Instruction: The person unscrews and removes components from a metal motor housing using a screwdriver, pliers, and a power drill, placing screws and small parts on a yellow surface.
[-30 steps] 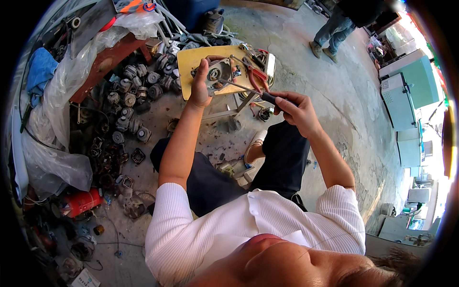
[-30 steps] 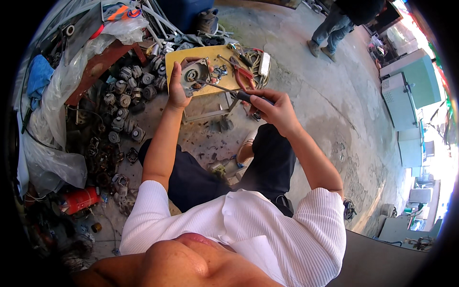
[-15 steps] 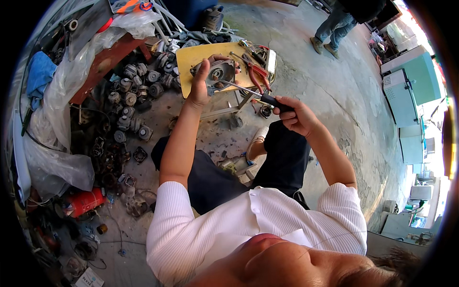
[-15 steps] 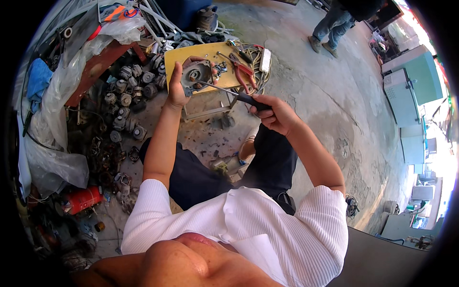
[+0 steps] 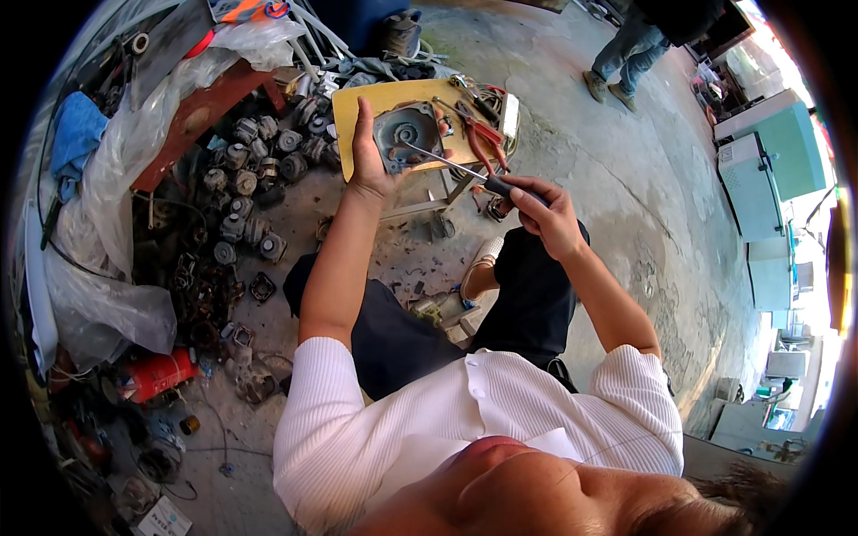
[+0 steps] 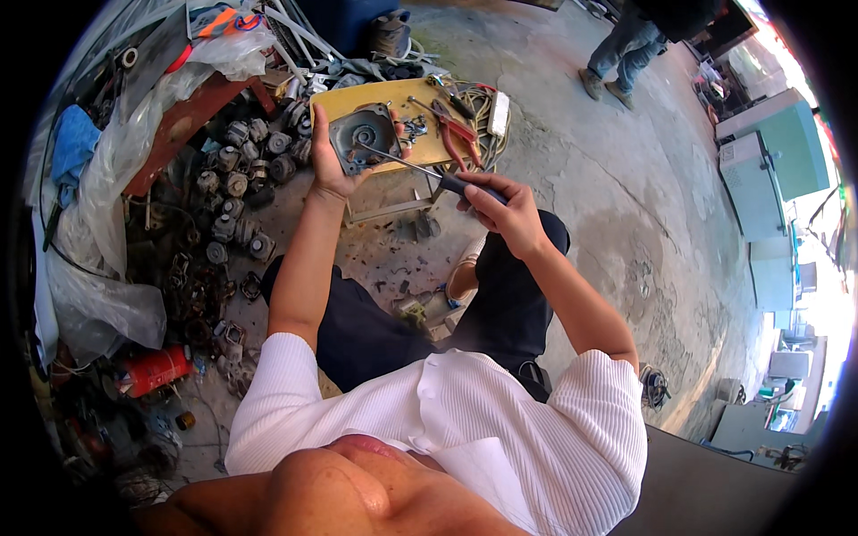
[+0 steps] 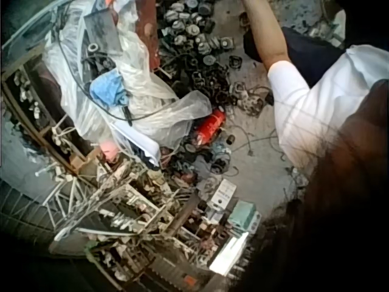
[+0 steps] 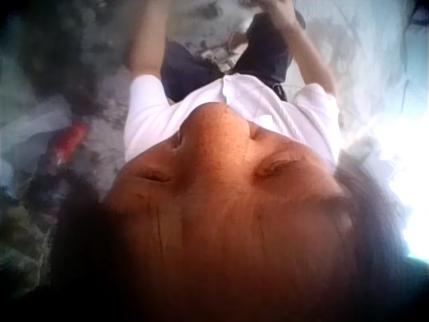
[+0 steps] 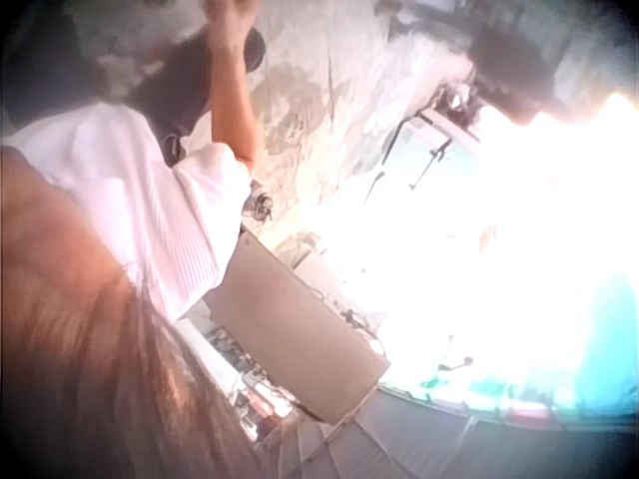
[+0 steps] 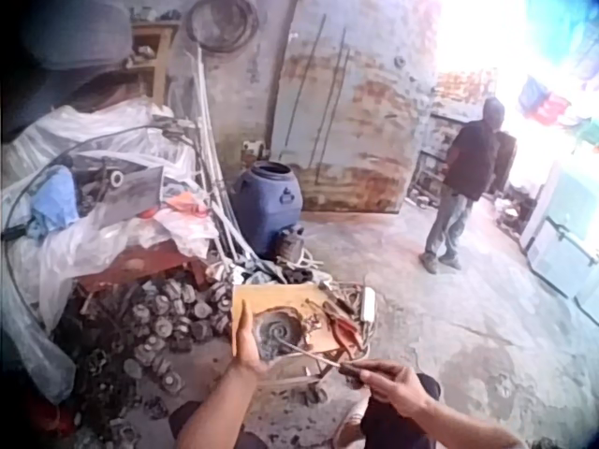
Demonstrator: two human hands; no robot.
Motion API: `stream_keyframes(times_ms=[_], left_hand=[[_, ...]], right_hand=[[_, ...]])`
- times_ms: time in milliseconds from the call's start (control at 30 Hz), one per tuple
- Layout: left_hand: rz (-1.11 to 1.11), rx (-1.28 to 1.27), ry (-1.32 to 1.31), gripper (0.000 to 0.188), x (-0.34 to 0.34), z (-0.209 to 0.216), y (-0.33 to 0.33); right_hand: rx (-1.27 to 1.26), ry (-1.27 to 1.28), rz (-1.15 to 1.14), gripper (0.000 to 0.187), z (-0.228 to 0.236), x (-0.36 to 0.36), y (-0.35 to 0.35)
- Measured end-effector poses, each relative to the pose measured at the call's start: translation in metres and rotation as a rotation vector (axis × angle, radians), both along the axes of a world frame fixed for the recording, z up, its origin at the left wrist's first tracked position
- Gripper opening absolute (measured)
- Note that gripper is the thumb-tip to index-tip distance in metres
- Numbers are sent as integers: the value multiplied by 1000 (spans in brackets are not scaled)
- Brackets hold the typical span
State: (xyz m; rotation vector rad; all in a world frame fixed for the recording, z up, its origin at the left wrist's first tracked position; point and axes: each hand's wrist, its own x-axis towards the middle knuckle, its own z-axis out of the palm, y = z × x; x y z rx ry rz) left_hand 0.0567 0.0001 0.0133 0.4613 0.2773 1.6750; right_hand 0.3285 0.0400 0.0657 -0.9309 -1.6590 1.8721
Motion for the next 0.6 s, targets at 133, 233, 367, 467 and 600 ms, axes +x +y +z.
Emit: stream_keyframes(times_ms=[133,233,367,467,600], left_hand=[[-5,46,52,88,-4,-3,1],[-44,66,72,87,-4,-6,2],[-105,86,70,85,-5,-12,2],[7,89,206,74,-8,-11,3],[100,87,345,63,-14,-12,4]], right_hand=[[122,-40,-9,31,5,3,2],[130,-47,-4,30,10,2,2],[231,-122,26,31,15,2,0],[419,-178,45,29,22,5,-2],[509,-188,14,28,20,13,5]])
